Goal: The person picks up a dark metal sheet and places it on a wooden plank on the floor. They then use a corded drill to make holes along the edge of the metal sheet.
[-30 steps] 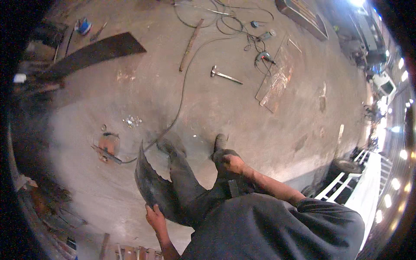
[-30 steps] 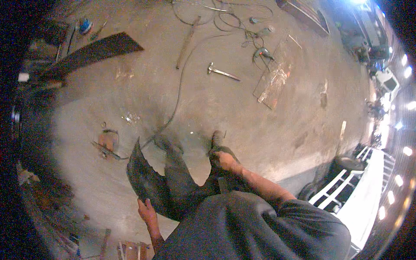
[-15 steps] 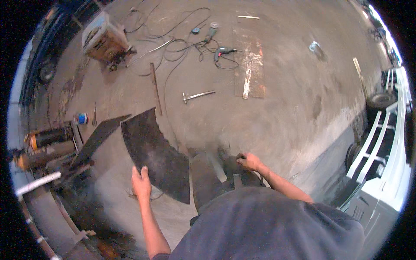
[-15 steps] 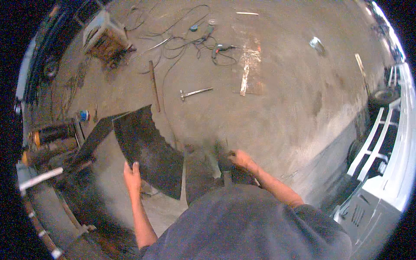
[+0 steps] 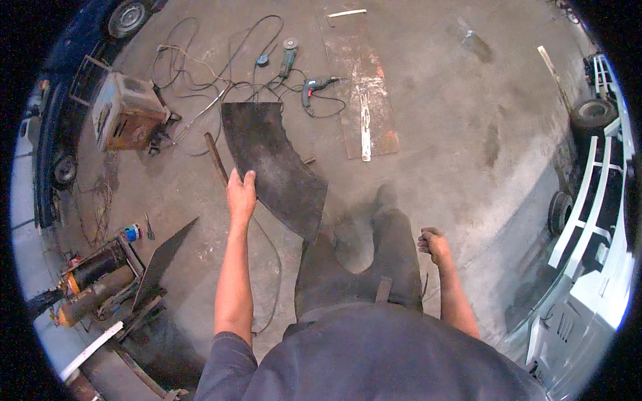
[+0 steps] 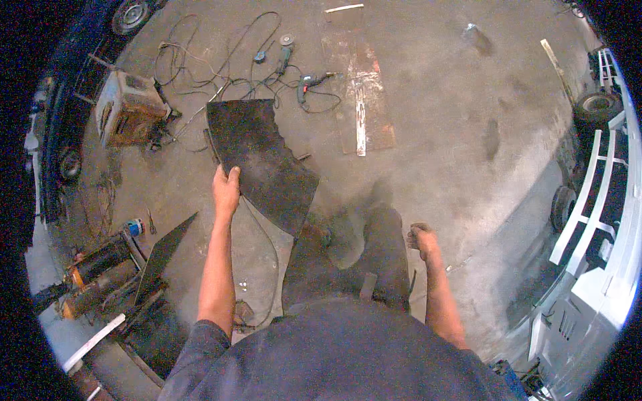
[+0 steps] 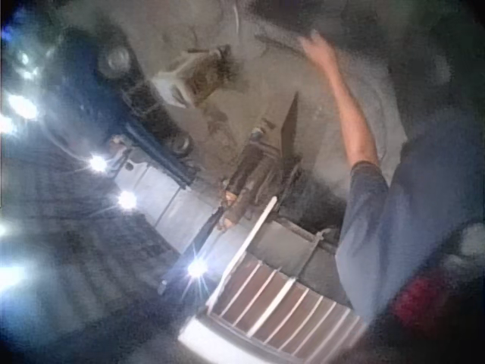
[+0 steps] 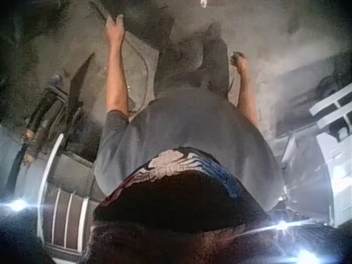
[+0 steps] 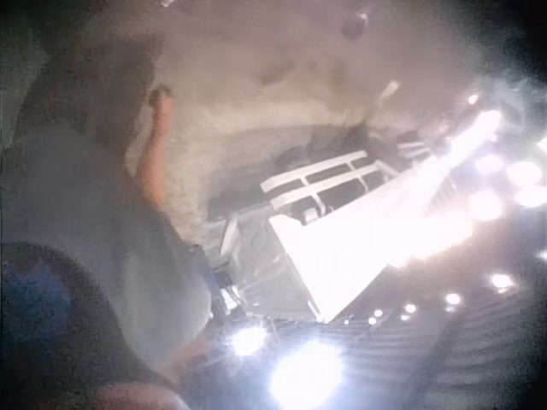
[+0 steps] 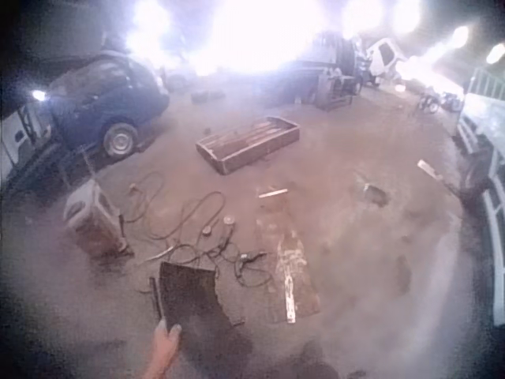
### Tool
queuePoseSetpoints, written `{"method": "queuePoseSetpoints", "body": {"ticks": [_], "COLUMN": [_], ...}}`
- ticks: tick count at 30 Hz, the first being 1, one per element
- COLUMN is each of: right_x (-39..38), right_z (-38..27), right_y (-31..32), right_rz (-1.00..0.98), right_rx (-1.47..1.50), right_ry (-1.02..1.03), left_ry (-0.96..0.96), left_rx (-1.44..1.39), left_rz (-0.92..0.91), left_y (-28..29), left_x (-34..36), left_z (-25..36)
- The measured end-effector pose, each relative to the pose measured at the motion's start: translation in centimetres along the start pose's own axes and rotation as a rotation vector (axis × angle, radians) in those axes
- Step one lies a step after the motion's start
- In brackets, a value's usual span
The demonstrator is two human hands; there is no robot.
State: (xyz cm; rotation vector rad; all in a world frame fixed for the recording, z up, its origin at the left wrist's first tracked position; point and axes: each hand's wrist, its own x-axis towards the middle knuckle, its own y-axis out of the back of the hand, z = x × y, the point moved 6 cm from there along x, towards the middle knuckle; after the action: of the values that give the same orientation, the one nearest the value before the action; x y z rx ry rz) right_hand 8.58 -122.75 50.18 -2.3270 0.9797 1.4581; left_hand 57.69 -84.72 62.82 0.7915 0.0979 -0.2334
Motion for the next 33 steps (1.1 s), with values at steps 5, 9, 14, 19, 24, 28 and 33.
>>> {"method": "queuePoseSetpoints", "body": {"ticks": [5,9,14,19,24,28,33], "right_x": [13.5,30.2,43.4,58.5,63.2,66.2,66.7], "right_z": [-3.7,-1.9,-5.0,-1.5,-1.3,-0.1,-0.9], "right_y": [1.7,2.6,-1.0,0.1,-6.2,-7.1,-7.1], "right_rz": [-0.033,-0.119,-0.14,-0.172,-0.003,0.076,0.061], "right_rx": [-0.068,-0.269,-0.145,0.011,0.053,0.187,0.475], "right_ry": [0.018,0.262,0.028,0.094,0.062,0.163,0.1], "left_ry": [-0.059,-0.002,0.087,0.128,0.102,0.155,0.075], "left_rx": [0.126,0.073,0.04,0.013,0.193,-0.051,-0.156], "left_rz": [0.053,0.035,0.01,-0.017,0.273,0.2,0.291], "left_y": [-7.8,-14.0,-22.0,-27.1,-23.2,-23.9,-22.4], "left_x": [8.5,10.8,14.7,17.6,17.0,18.2,19.6], "left_z": [-0.2,1.5,-3.3,-3.5,-4.2,-6.5,-9.2]}}
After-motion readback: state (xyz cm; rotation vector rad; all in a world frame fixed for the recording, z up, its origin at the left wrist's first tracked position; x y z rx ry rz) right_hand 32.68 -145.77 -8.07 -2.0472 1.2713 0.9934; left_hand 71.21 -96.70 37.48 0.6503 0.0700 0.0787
